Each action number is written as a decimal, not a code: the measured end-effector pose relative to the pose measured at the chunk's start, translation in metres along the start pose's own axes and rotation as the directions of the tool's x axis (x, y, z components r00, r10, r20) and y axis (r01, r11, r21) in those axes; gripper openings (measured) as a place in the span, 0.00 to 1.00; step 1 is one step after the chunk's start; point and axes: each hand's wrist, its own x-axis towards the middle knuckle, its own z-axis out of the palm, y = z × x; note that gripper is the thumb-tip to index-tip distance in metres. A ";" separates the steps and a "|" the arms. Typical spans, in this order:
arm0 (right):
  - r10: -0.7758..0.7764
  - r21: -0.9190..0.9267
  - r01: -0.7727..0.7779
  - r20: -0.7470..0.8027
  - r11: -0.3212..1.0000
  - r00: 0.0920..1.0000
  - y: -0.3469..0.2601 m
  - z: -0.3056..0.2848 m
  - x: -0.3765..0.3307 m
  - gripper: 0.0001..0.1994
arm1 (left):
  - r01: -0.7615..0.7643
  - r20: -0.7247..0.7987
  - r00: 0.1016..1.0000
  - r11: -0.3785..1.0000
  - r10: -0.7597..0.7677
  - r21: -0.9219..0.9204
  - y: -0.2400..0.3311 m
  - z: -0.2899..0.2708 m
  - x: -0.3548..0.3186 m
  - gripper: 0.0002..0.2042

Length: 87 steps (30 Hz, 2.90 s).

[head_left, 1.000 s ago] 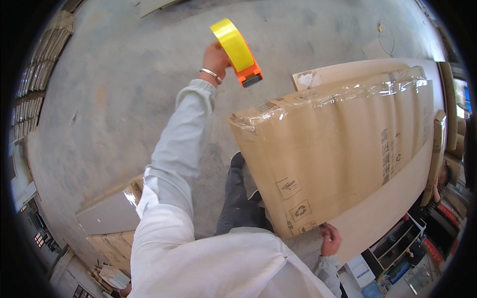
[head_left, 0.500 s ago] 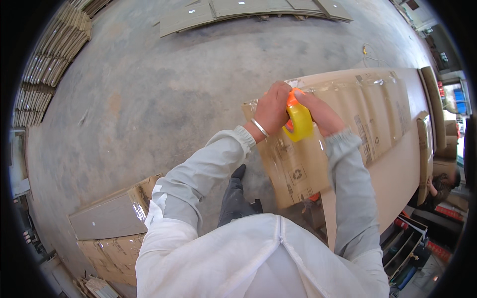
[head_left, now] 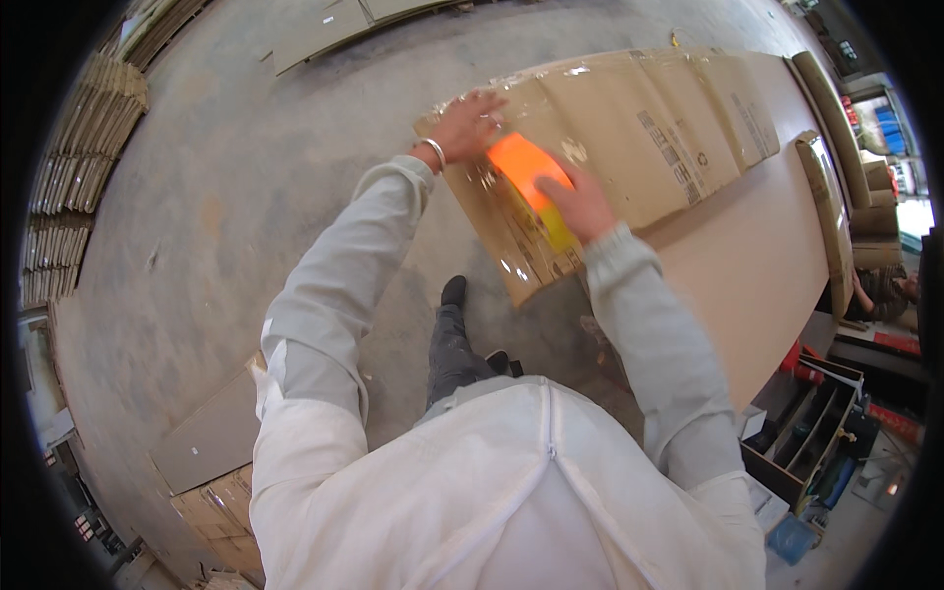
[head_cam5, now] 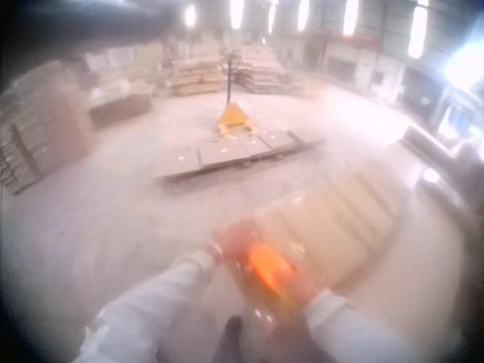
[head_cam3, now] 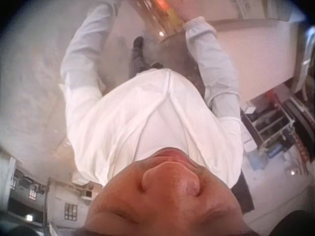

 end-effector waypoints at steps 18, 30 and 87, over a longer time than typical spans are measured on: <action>0.218 -0.330 -0.307 -0.282 0.893 0.935 0.170 -0.027 -0.243 0.33 | -0.455 0.237 0.888 0.829 0.395 0.323 0.147 0.125 -0.152 0.30; 0.580 -0.450 -0.669 -0.339 0.592 0.741 0.232 0.031 -0.242 0.34 | -0.802 0.634 0.598 0.357 0.491 0.480 0.152 0.133 -0.155 0.19; 0.322 0.272 -0.500 -0.946 0.822 0.016 0.182 0.127 -0.177 0.32 | 0.546 0.542 0.825 0.475 -0.160 -0.690 -0.094 0.050 -0.010 0.36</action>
